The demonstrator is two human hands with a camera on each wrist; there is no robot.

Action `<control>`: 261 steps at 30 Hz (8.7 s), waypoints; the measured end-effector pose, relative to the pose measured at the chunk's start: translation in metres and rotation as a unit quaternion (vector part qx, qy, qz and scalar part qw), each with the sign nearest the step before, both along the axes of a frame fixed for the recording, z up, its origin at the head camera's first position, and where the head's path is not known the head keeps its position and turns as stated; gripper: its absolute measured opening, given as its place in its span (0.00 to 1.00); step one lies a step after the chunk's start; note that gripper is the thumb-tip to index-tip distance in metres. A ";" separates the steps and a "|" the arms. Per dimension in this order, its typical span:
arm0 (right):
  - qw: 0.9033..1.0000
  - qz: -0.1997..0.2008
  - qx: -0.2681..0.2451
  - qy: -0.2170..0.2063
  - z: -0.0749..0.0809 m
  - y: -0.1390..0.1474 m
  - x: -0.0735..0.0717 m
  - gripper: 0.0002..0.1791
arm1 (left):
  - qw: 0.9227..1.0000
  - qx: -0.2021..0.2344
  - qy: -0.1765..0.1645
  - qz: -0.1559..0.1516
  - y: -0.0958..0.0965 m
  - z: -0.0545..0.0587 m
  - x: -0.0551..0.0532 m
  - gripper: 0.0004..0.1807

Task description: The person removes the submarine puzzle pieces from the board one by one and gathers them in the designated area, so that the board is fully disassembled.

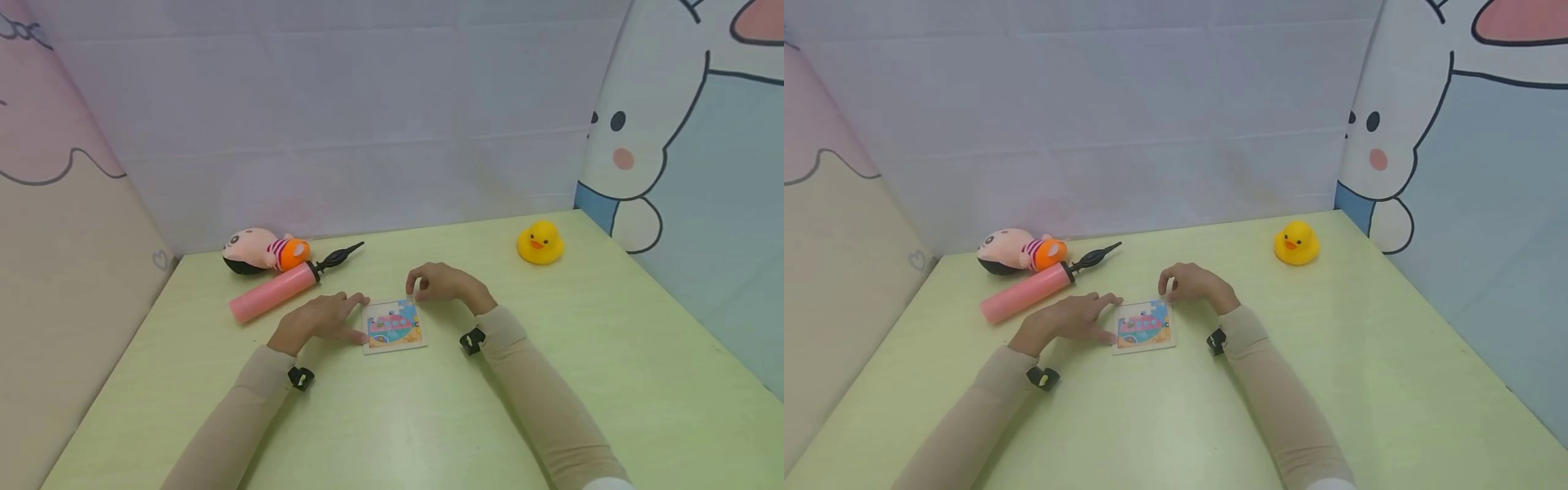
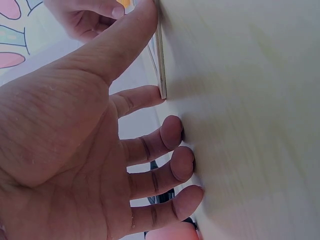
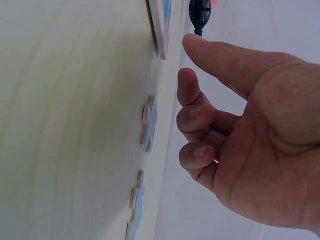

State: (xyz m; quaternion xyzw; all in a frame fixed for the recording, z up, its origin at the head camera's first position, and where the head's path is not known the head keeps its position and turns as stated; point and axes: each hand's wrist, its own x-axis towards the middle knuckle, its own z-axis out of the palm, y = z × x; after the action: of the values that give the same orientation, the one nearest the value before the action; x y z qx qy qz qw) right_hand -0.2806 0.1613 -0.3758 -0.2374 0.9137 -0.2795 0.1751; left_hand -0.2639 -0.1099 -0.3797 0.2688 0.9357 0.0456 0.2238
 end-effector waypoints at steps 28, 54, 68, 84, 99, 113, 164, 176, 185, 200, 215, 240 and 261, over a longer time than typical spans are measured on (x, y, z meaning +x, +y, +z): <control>0.996 0.046 0.078 0.020 -0.008 -0.032 0.012 0.09 | 1.000 0.010 0.014 -0.010 -0.004 -0.001 0.006 0.43; 0.996 0.054 0.035 0.065 0.010 -0.014 0.008 0.03 | 1.000 0.011 0.015 -0.011 -0.001 0.001 0.002 0.43; 0.999 0.030 -0.011 0.010 0.027 0.028 0.004 0.04 | 1.000 0.014 0.016 -0.021 -0.002 0.000 0.003 0.43; 0.996 -0.036 -0.079 0.003 0.023 0.089 0.000 0.06 | 1.000 0.013 0.015 -0.024 -0.002 0.002 0.003 0.42; 0.996 -0.087 -0.031 -0.018 0.007 0.116 -0.002 0.08 | 1.000 0.008 0.002 -0.018 0.000 0.004 0.004 0.43; 0.994 -0.107 -0.021 -0.022 -0.008 0.126 -0.007 0.06 | 1.000 0.006 0.004 -0.016 -0.001 0.001 0.000 0.43; 1.000 0.021 0.010 0.007 0.021 0.018 0.002 0.13 | 1.000 -0.010 -0.010 -0.023 -0.002 0.002 0.002 0.51; 0.997 0.070 0.034 0.005 0.013 -0.016 0.010 0.13 | 1.000 -0.020 -0.010 -0.020 0.000 0.005 0.003 0.51; 0.993 0.101 0.059 -0.010 0.004 -0.045 0.019 0.14 | 0.999 -0.015 0.004 -0.030 -0.001 0.005 0.005 0.51; 0.994 0.084 0.070 -0.023 -0.003 -0.063 0.029 0.20 | 0.999 -0.021 0.009 -0.033 0.000 0.005 0.005 0.50; 0.995 0.069 0.069 -0.030 -0.003 -0.067 0.032 0.21 | 0.999 -0.018 0.000 -0.027 0.000 0.005 0.004 0.51; 0.996 0.089 -0.013 0.006 0.017 -0.026 0.015 0.06 | 1.000 -0.017 -0.002 -0.020 0.000 0.001 0.003 0.51; 0.994 0.057 0.061 -0.066 0.014 0.038 -0.001 0.03 | 1.000 0.002 -0.015 -0.015 -0.003 -0.001 0.004 0.52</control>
State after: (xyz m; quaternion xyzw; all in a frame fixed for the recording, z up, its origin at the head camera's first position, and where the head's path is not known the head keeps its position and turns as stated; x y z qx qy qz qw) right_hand -0.2812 0.1988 -0.3618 -0.2592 0.9005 -0.2279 0.2647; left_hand -0.2602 -0.1127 -0.3803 0.2829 0.9280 0.0477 0.2377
